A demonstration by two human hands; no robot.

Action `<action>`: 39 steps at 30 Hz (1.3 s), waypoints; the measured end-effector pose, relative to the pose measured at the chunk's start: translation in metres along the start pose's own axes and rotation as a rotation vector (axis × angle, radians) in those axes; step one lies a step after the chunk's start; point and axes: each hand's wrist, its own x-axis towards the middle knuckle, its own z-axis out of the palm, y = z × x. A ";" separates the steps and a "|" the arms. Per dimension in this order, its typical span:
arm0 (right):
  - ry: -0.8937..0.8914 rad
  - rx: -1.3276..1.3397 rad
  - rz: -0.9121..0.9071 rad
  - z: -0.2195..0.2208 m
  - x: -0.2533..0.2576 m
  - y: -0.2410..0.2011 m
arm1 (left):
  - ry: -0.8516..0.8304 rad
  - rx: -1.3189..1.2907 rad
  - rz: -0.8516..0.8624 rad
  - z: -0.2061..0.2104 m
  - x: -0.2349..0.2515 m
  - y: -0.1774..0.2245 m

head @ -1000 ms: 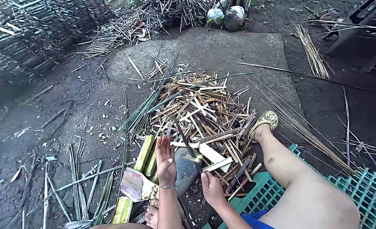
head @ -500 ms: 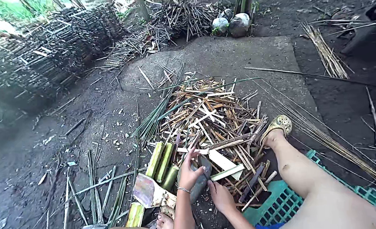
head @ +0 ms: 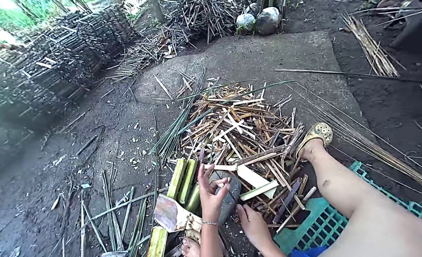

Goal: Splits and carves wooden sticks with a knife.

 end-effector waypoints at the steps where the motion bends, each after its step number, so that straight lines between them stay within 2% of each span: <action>1: 0.027 -0.015 -0.003 0.001 0.001 0.000 | -0.048 0.051 0.056 0.002 0.000 -0.002; 4: -0.082 -0.123 0.160 0.007 0.020 0.013 | -0.091 0.339 -0.009 0.006 -0.004 -0.026; 7: -0.128 -0.227 0.207 0.008 0.035 0.009 | 0.144 0.322 -0.061 0.008 -0.003 -0.043; 10: -0.150 -0.238 0.215 0.011 0.031 0.008 | 0.225 0.294 -0.080 0.003 -0.010 -0.045; 26: -0.224 -0.280 0.190 -0.020 0.054 -0.046 | 0.156 0.377 -0.165 -0.004 0.013 -0.039; 30: -0.205 -0.179 0.171 -0.017 0.061 -0.058 | 0.143 0.371 -0.176 -0.006 0.012 -0.035; 34: -0.207 -0.113 0.171 -0.002 0.072 -0.051 | 0.138 0.320 -0.211 -0.009 -0.002 -0.030; 37: -0.207 0.010 0.164 -0.002 0.094 -0.038 | 0.194 0.348 -0.184 -0.026 0.000 -0.045; 39: -0.217 0.129 0.226 -0.006 0.099 -0.019 | 0.207 0.348 -0.226 -0.032 -0.009 -0.062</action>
